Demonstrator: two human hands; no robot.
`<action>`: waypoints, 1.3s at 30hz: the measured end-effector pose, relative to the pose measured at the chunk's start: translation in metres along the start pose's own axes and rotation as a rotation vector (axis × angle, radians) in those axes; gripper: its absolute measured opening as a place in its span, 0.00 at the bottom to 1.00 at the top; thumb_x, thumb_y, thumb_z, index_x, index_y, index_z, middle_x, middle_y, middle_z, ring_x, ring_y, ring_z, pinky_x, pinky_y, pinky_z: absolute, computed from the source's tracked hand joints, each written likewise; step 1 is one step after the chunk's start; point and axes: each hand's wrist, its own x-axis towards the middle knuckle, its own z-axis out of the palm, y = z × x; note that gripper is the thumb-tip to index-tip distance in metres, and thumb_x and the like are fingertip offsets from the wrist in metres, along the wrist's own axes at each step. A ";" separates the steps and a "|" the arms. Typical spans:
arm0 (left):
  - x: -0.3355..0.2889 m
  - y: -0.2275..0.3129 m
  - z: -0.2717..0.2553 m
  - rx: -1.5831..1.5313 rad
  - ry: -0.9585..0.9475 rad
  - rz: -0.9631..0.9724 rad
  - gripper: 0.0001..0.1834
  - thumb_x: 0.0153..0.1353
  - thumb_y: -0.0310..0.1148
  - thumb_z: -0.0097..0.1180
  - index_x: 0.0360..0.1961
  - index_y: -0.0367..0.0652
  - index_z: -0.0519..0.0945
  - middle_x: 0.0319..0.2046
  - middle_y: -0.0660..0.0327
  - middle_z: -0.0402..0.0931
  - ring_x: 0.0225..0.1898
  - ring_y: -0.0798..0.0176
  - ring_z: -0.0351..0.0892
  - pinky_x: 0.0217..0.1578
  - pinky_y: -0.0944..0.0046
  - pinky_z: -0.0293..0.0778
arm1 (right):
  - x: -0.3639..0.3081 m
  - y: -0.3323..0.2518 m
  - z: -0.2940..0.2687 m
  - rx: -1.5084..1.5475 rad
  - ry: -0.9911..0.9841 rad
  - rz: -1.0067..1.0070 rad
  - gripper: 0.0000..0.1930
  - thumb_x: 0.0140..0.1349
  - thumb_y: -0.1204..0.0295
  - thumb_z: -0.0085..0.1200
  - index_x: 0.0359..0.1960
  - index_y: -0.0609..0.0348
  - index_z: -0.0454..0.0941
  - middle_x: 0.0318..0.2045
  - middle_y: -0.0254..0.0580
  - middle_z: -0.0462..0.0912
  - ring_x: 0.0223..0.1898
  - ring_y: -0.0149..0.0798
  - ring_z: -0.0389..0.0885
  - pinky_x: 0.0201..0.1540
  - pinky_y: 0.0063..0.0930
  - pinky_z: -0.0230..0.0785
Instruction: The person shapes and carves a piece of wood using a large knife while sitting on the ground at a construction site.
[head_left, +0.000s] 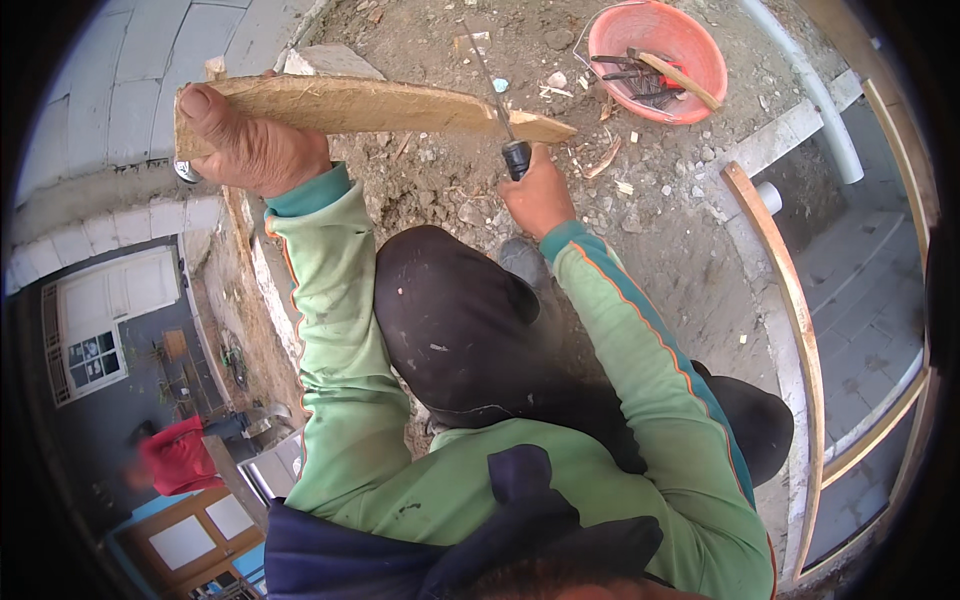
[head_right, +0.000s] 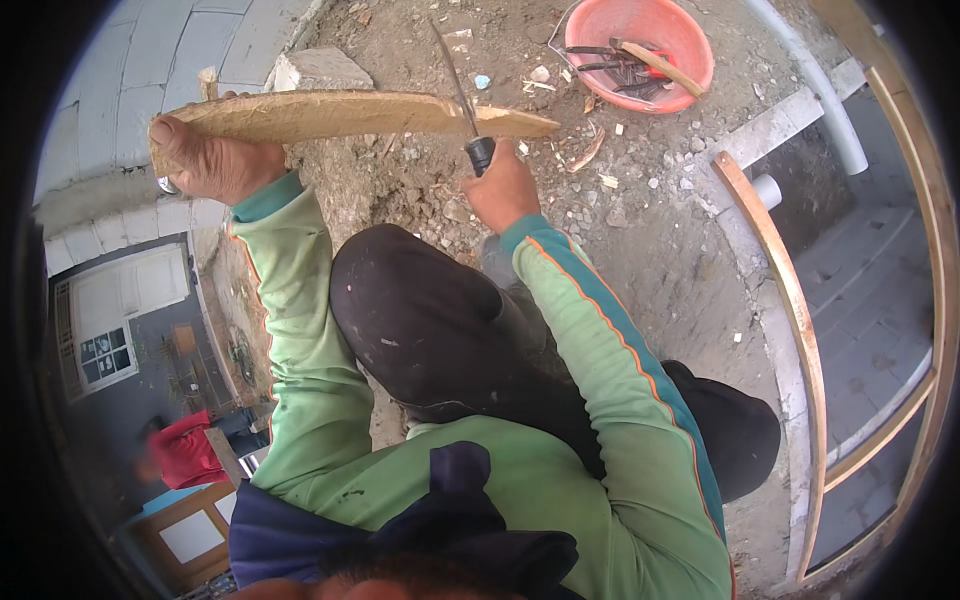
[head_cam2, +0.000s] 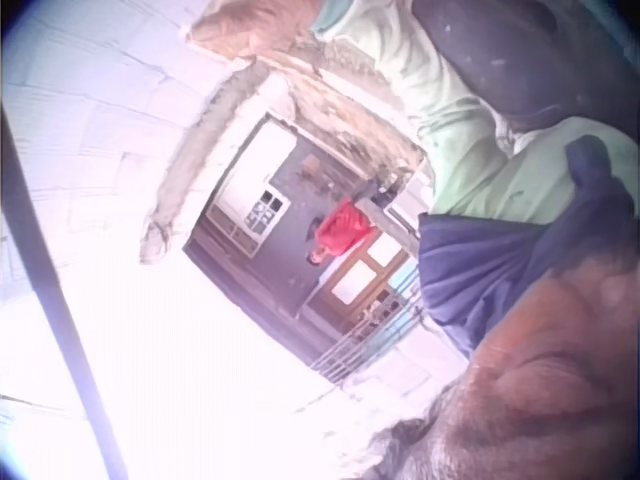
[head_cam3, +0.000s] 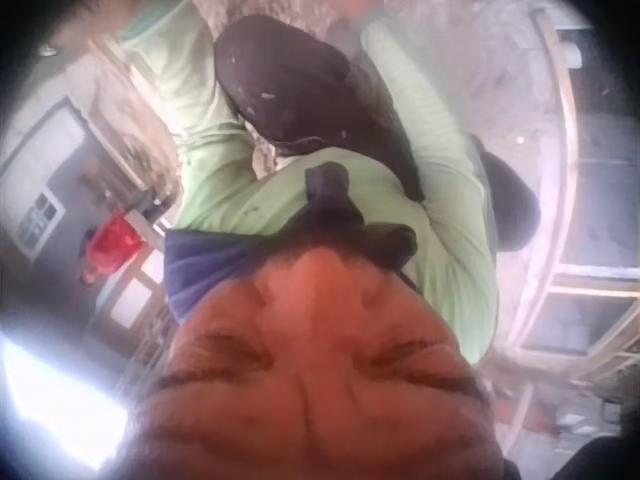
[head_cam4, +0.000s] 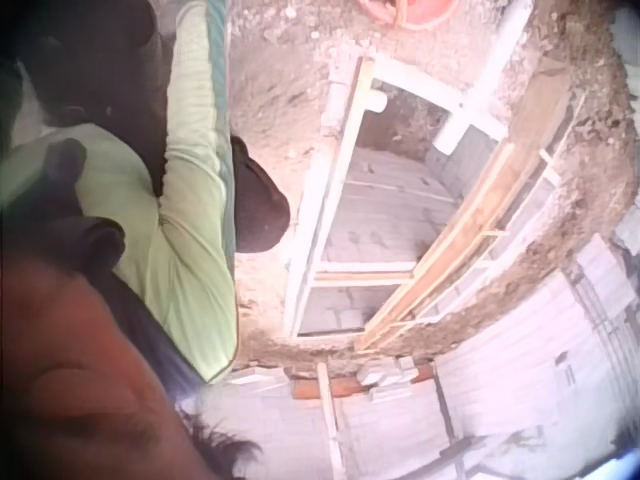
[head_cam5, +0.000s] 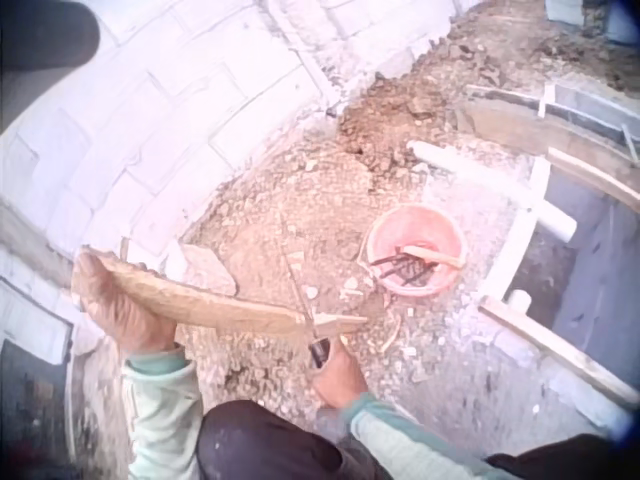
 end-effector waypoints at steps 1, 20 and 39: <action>0.007 -0.017 -0.004 -0.092 -0.095 -0.045 0.29 0.60 0.60 0.65 0.36 0.44 0.73 0.29 0.60 0.76 0.26 0.60 0.81 0.29 0.58 0.85 | 0.020 0.041 -0.012 0.043 -0.039 0.205 0.15 0.52 0.73 0.62 0.40 0.65 0.73 0.24 0.38 0.78 0.26 0.34 0.82 0.31 0.33 0.74; 0.009 -0.025 -0.022 -0.071 -0.042 -0.060 0.31 0.56 0.62 0.67 0.36 0.43 0.76 0.26 0.60 0.77 0.26 0.60 0.83 0.29 0.61 0.86 | 0.007 -0.068 -0.021 0.042 -0.148 -0.006 0.15 0.54 0.73 0.61 0.41 0.63 0.73 0.28 0.45 0.82 0.28 0.37 0.83 0.33 0.35 0.76; 0.008 -0.017 -0.035 -0.014 0.008 -0.004 0.35 0.55 0.63 0.68 0.40 0.38 0.74 0.29 0.54 0.77 0.28 0.57 0.83 0.32 0.57 0.84 | -0.009 -0.075 -0.006 0.009 0.130 -0.348 0.22 0.52 0.68 0.64 0.47 0.62 0.73 0.28 0.50 0.83 0.32 0.47 0.86 0.38 0.39 0.75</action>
